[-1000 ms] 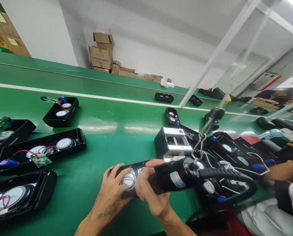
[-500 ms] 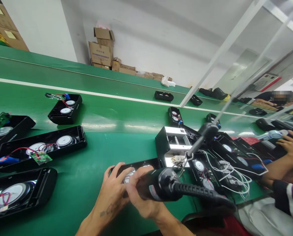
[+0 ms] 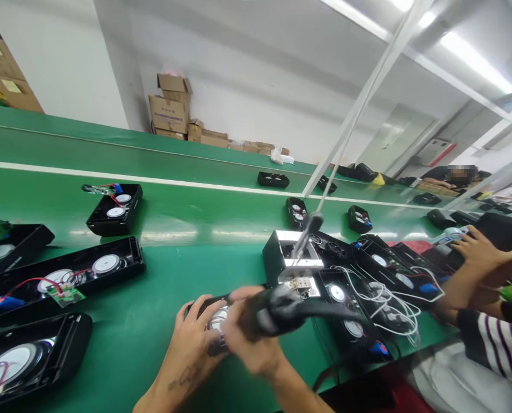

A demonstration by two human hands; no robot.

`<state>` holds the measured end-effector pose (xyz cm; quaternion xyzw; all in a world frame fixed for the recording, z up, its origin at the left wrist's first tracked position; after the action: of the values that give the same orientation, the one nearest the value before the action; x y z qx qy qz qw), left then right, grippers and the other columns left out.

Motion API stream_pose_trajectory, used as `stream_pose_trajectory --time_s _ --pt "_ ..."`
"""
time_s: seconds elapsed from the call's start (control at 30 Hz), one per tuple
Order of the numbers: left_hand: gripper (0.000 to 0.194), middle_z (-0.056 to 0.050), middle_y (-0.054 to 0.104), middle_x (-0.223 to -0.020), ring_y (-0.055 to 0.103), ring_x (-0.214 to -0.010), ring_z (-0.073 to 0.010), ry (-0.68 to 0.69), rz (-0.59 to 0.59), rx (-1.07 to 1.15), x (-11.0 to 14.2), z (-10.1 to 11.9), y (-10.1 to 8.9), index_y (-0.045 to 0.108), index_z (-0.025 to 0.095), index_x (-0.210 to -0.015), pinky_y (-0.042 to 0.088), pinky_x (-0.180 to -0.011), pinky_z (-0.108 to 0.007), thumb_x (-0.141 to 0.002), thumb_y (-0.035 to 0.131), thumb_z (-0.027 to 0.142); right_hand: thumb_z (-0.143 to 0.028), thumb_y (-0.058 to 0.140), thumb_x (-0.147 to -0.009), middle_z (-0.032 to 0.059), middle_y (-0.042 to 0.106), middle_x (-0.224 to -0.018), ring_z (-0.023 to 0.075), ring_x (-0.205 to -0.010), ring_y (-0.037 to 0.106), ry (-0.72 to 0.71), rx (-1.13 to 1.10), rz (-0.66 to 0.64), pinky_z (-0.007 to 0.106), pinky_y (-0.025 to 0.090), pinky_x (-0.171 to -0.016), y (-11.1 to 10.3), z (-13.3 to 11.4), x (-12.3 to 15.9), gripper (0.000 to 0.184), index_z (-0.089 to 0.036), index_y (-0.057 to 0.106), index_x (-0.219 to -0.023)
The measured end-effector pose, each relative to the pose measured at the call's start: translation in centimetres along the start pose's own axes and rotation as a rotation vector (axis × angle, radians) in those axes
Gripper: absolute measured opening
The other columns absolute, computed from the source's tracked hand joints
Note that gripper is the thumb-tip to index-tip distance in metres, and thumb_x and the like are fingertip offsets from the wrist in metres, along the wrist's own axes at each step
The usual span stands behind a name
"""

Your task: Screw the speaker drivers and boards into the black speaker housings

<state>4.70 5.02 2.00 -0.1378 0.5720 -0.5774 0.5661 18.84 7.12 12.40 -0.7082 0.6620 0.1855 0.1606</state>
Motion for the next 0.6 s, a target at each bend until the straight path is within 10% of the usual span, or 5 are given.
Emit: stream_pose_trajectory --time_s 0.17,0.6 --pt "0.017 -0.001 0.07 -0.142 0.051 -0.138 -0.04 0.011 -0.047 0.032 0.0 0.0 0.3 0.075 0.027 -0.07 0.038 -0.109 -0.064 -0.066 0.091 0.026 -0.034 0.077 -0.091 -0.0139 0.047 -0.057 0.01 -0.042 0.045 0.014 -0.203 0.308 0.024 0.043 -0.045 -4.5 0.8 -5.3 0.037 -0.027 0.051 -0.116" --pt "0.022 -0.002 0.071 -0.139 0.051 -0.136 -0.0401 0.002 0.026 0.03 0.2 0.0 0.5 0.072 0.026 -0.066 0.038 -0.108 -0.066 -0.059 0.091 0.018 -0.038 0.082 -0.079 -0.0117 0.052 -0.056 0.0098 -0.043 0.047 0.183 -0.058 0.228 0.024 0.041 -0.043 -3.3 5.1 -5.9 0.037 -0.023 0.054 -0.097"
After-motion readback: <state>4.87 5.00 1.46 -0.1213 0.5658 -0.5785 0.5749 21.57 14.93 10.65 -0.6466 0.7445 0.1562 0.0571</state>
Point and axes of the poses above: each hand's wrist, its own x-axis away from the middle knuckle, its own y-axis out of the palm, z = x × y, the point moved 6 cm from there along -x, towards the middle knuckle
